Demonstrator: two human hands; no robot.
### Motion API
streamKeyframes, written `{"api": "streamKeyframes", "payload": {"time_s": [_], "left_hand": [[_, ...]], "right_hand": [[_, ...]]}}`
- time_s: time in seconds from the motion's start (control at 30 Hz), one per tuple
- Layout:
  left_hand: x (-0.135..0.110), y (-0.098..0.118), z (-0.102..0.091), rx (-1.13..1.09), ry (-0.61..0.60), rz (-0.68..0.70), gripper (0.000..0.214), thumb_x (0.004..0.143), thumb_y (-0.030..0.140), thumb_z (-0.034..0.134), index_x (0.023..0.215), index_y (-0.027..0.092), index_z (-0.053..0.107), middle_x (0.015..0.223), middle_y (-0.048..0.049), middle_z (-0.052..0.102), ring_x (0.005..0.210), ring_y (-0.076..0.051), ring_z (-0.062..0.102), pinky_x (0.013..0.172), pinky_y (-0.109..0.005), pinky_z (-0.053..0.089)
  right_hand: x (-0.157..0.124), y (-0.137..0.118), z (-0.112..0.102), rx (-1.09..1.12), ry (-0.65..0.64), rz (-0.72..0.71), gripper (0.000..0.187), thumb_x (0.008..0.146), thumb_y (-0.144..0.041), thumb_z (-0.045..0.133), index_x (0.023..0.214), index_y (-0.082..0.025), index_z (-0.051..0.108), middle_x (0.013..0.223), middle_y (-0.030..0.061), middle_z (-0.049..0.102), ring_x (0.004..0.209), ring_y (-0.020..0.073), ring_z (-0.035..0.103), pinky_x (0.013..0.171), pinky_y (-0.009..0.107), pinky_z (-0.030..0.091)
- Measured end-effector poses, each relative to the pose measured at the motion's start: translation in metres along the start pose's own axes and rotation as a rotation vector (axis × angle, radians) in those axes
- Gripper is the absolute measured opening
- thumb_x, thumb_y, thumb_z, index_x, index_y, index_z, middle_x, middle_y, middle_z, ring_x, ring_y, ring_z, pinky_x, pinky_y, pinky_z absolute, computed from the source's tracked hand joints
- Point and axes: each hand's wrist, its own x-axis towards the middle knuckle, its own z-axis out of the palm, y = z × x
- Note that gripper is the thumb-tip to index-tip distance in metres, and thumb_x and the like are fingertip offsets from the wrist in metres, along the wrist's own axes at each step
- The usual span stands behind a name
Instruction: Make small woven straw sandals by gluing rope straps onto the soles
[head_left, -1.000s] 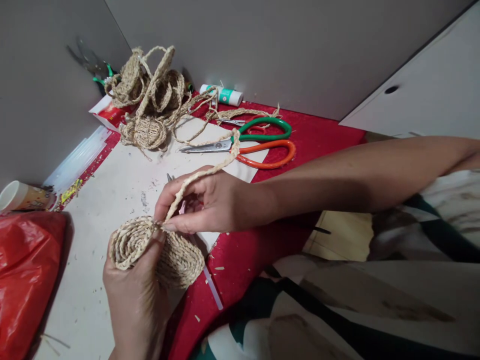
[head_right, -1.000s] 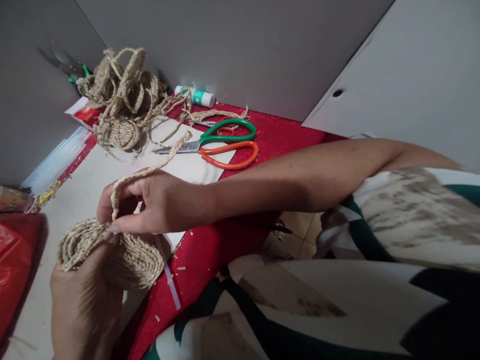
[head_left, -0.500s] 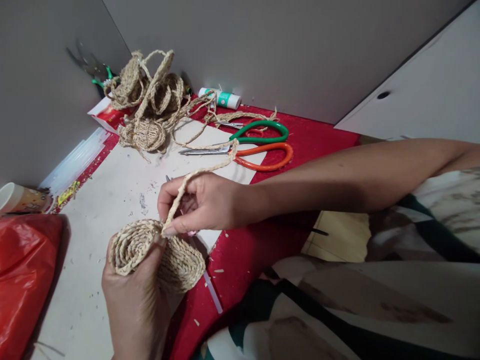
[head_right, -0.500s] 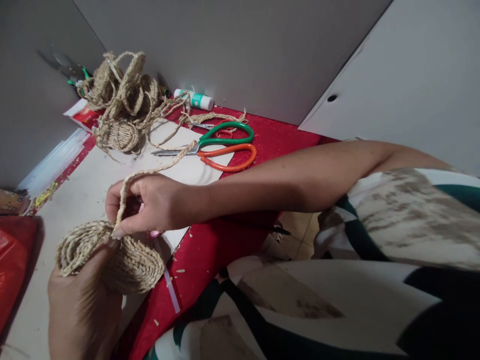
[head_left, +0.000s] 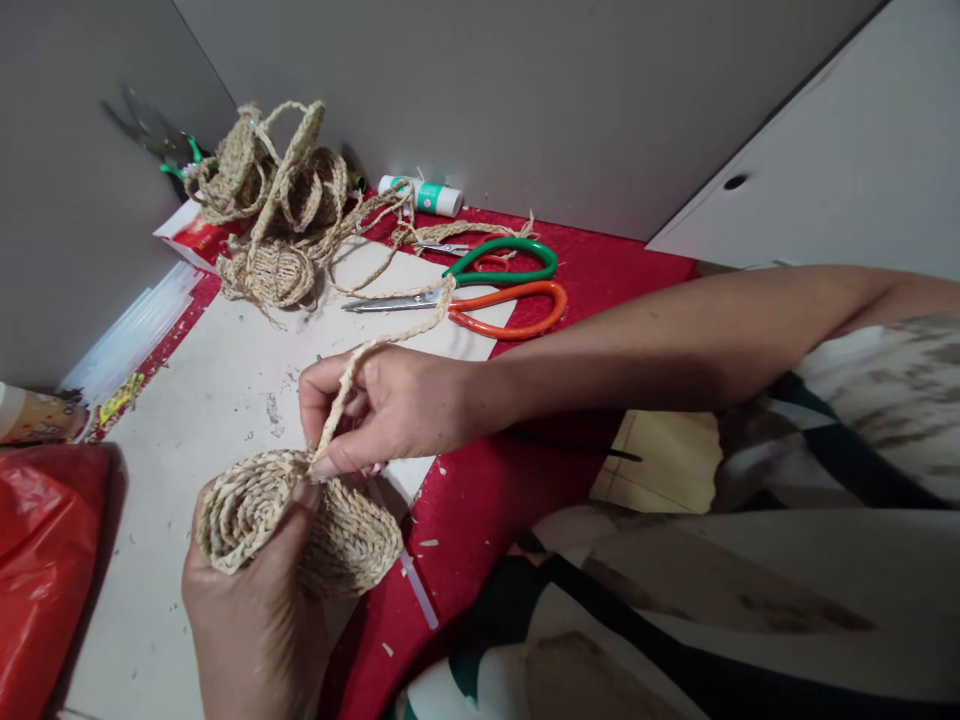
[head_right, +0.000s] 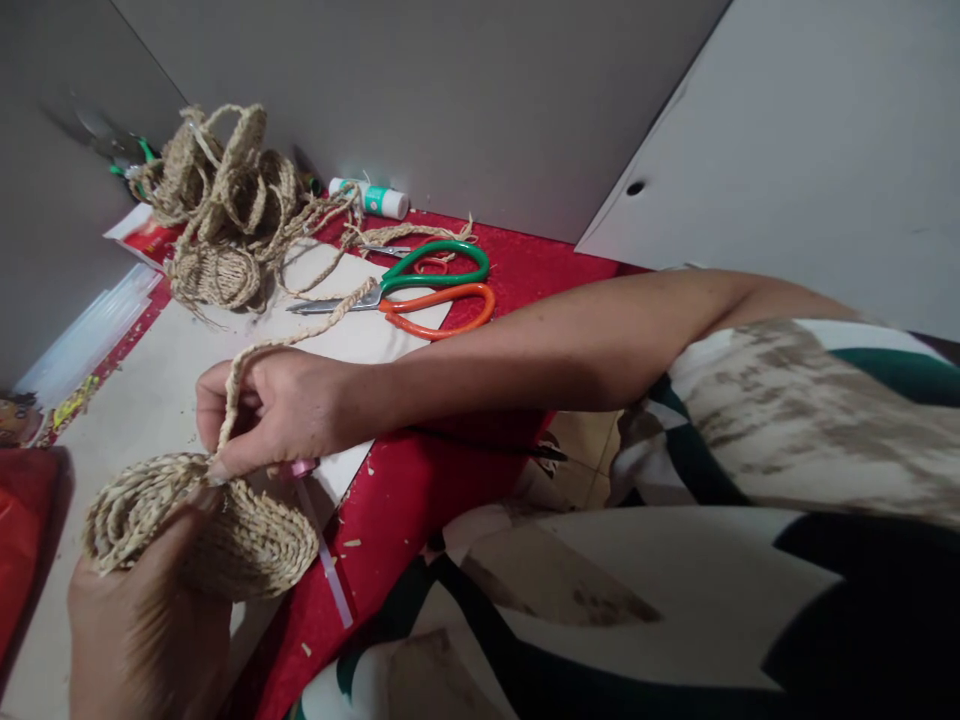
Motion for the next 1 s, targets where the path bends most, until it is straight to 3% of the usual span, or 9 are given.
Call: {"api": "streamKeyframes", "payload": {"time_s": [0.17, 0.37, 0.5, 0.67, 0.83, 1.0], "left_hand": [[-0.002, 0.000, -0.001, 0.054, 0.031, -0.011, 0.030, 0.067, 0.021, 0.078, 0.095, 0.020, 0.066, 0.082, -0.0004, 0.069, 0.067, -0.014, 0.064, 0.061, -0.024, 0.053], [-0.002, -0.002, -0.002, 0.288, 0.062, 0.043, 0.037, 0.066, 0.029, 0.079, 0.099, 0.020, 0.066, 0.087, -0.0009, 0.070, 0.070, -0.016, 0.063, 0.058, -0.023, 0.051], [-0.004, 0.002, 0.003, 0.478, 0.144, 0.117, 0.037, 0.065, 0.037, 0.079, 0.095, 0.019, 0.066, 0.079, 0.0010, 0.069, 0.065, -0.013, 0.060, 0.050, -0.018, 0.045], [-0.008, 0.005, 0.009, 0.510, 0.183, 0.158, 0.036, 0.061, 0.036, 0.081, 0.089, 0.021, 0.064, 0.074, 0.0034, 0.067, 0.061, -0.011, 0.056, 0.048, -0.016, 0.043], [-0.009, 0.001, 0.009, 0.482, 0.196, 0.141, 0.037, 0.059, 0.035, 0.082, 0.088, 0.021, 0.064, 0.077, 0.0025, 0.068, 0.064, -0.013, 0.057, 0.051, -0.019, 0.044], [-0.008, 0.002, 0.007, 0.432, 0.180, 0.072, 0.038, 0.059, 0.033, 0.082, 0.091, 0.022, 0.064, 0.077, 0.0035, 0.068, 0.066, -0.012, 0.057, 0.056, -0.020, 0.046]], "right_hand": [[-0.001, 0.001, 0.000, -0.130, 0.005, -0.090, 0.013, 0.071, -0.012, 0.059, 0.076, -0.015, 0.047, 0.063, -0.0060, 0.049, 0.055, 0.0056, 0.046, 0.052, 0.018, 0.039], [-0.007, -0.002, 0.006, -0.525, 0.111, -0.275, 0.015, 0.068, -0.008, 0.051, 0.069, -0.018, 0.040, 0.068, -0.0040, 0.048, 0.062, 0.0071, 0.042, 0.057, 0.020, 0.034], [-0.009, -0.001, 0.009, -0.607, 0.095, -0.317, 0.019, 0.071, -0.008, 0.048, 0.070, -0.020, 0.033, 0.069, -0.0036, 0.046, 0.065, 0.0089, 0.041, 0.062, 0.022, 0.035], [-0.009, 0.006, 0.008, -0.723, 0.096, -0.399, 0.025, 0.071, -0.006, 0.047, 0.073, -0.021, 0.027, 0.073, -0.0021, 0.044, 0.071, 0.0121, 0.039, 0.069, 0.026, 0.035], [-0.009, 0.008, 0.009, -0.746, 0.081, -0.383, 0.025, 0.073, -0.006, 0.047, 0.075, -0.021, 0.027, 0.076, -0.0017, 0.044, 0.073, 0.0127, 0.040, 0.069, 0.027, 0.034], [-0.010, 0.004, 0.009, -0.584, 0.095, -0.281, 0.019, 0.073, -0.012, 0.049, 0.078, -0.020, 0.033, 0.074, -0.0032, 0.045, 0.068, 0.0103, 0.041, 0.061, 0.023, 0.035]]}}
